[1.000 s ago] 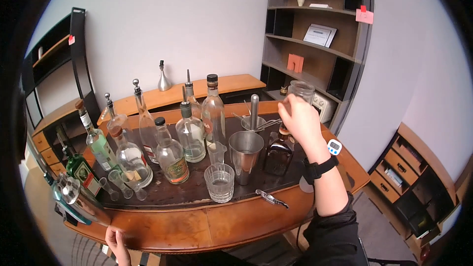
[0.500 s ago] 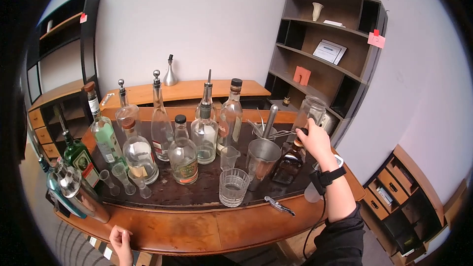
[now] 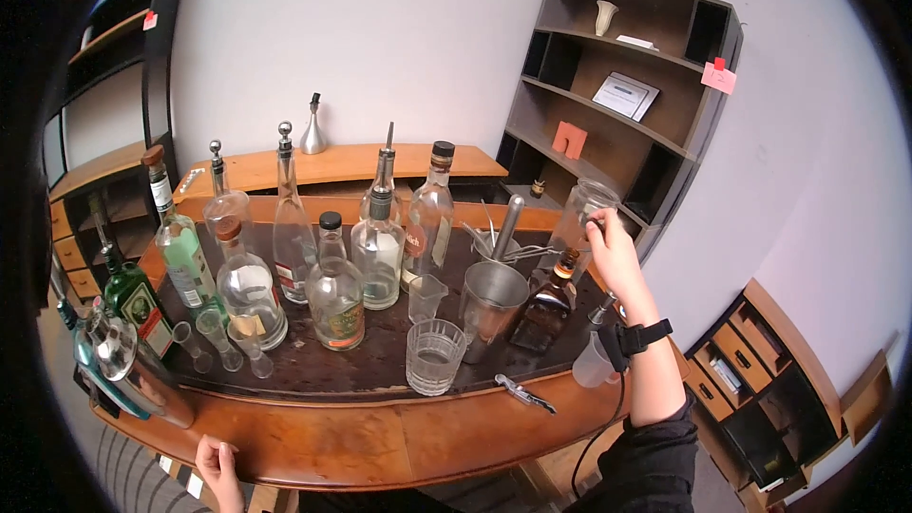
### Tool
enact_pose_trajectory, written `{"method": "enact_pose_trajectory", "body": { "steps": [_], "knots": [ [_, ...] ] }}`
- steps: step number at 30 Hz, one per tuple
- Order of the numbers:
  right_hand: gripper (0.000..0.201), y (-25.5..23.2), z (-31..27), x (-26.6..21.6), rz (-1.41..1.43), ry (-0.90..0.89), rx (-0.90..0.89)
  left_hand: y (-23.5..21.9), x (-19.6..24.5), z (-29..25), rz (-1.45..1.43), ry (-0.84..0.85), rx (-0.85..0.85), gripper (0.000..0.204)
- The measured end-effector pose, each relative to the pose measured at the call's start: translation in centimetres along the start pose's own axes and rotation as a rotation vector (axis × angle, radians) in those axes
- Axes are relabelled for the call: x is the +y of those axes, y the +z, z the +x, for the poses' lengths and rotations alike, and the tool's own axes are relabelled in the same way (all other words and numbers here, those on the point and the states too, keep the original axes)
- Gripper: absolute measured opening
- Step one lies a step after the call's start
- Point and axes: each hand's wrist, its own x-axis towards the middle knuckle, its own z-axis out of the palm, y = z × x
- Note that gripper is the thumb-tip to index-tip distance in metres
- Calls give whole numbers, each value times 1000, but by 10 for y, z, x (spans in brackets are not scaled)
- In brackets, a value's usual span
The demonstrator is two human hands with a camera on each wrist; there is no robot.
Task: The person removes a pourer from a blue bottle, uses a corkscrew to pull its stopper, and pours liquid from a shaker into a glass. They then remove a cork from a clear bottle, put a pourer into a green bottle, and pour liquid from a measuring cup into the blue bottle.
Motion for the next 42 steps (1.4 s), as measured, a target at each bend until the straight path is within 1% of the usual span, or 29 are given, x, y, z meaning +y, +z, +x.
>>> {"method": "enact_pose_trajectory", "body": {
  "steps": [2, 3, 4, 7, 9, 10, 11, 12, 14, 15, 16, 18, 20, 22, 23, 24, 26, 28, 30, 31, 32, 34, 35, 36, 38, 42],
  "knots": [
    [22, 3, -5, 3, -50, -34, -85, 1, 2, 0, 9, 41, 19, 14],
    [23, 3, -9, -4, -73, -52, -106, 2, 1, 0, 9, 39, 19, 14],
    [23, 3, -13, -8, -72, -52, -108, 1, 0, 0, 11, 35, 22, 14],
    [24, 7, -17, -11, -115, -127, -151, 2, 5, 0, 22, 16, 21, 14],
    [24, 8, -19, -12, -143, -119, -158, 1, 5, 0, 30, 2, 16, 15],
    [24, 8, -20, -13, -174, -113, -163, 1, 1, 1, 48, 44, 11, 13],
    [24, 9, -22, -12, -203, -150, -154, 0, -4, 0, 66, 84, 8, 11],
    [24, 10, -23, -13, -199, -153, -164, -1, -13, 1, 71, 76, 14, 11],
    [24, 10, -26, -16, -204, -184, -161, -4, -29, -2, 59, 13, 93, 20],
    [26, 9, -27, -19, -176, -176, -188, -6, -23, -3, 60, -18, 43, 19],
    [29, 11, -27, -12, -223, -240, -164, -4, -19, -4, 70, -41, 63, 19],
    [32, 13, -29, -16, -273, -383, -51, 2, -18, -3, 63, 1, 158, 16],
    [32, 14, -34, -21, -267, -316, 34, -1, -20, -3, 114, 11, 123, 16],
    [30, 13, -40, -25, -246, -157, -26, 1, -17, -2, 87, 14, 112, 17],
    [29, 16, -41, -21, -240, -220, -14, 1, -17, -2, 69, 7, 104, 17],
    [29, 16, -42, -20, -257, -242, -15, 0, -16, -1, 50, 4, 92, 17],
    [28, 14, -42, -21, -255, -198, -30, 0, -16, -1, 83, 10, 95, 17],
    [27, 15, -41, -24, -236, -202, -36, 2, -17, 0, 36, 45, 102, 18],
    [28, 12, -36, -16, -192, -196, 2, 2, -13, 1, 46, 48, 98, 18],
    [25, 15, -31, -7, -224, -277, 89, 2, -14, 1, 53, 55, 94, 18],
    [25, 12, -29, -5, -222, -281, 87, 2, -15, 1, 60, 62, 88, 18],
    [22, 7, -25, -2, -283, -102, -67, 1, -14, 1, 66, 51, 84, 17],
    [21, 10, -23, 3, -197, -78, -63, 1, -14, 1, 72, 42, 75, 17],
    [21, 10, -20, 5, -197, -80, -62, 0, -14, 1, 71, 43, 76, 17],
    [20, 9, -15, 8, -103, 20, -115, 1, -15, 1, 75, 63, 78, 17],
    [21, 10, -10, 15, -44, 24, -151, 1, -18, 0, 57, 59, 85, 17]
  ]
}}
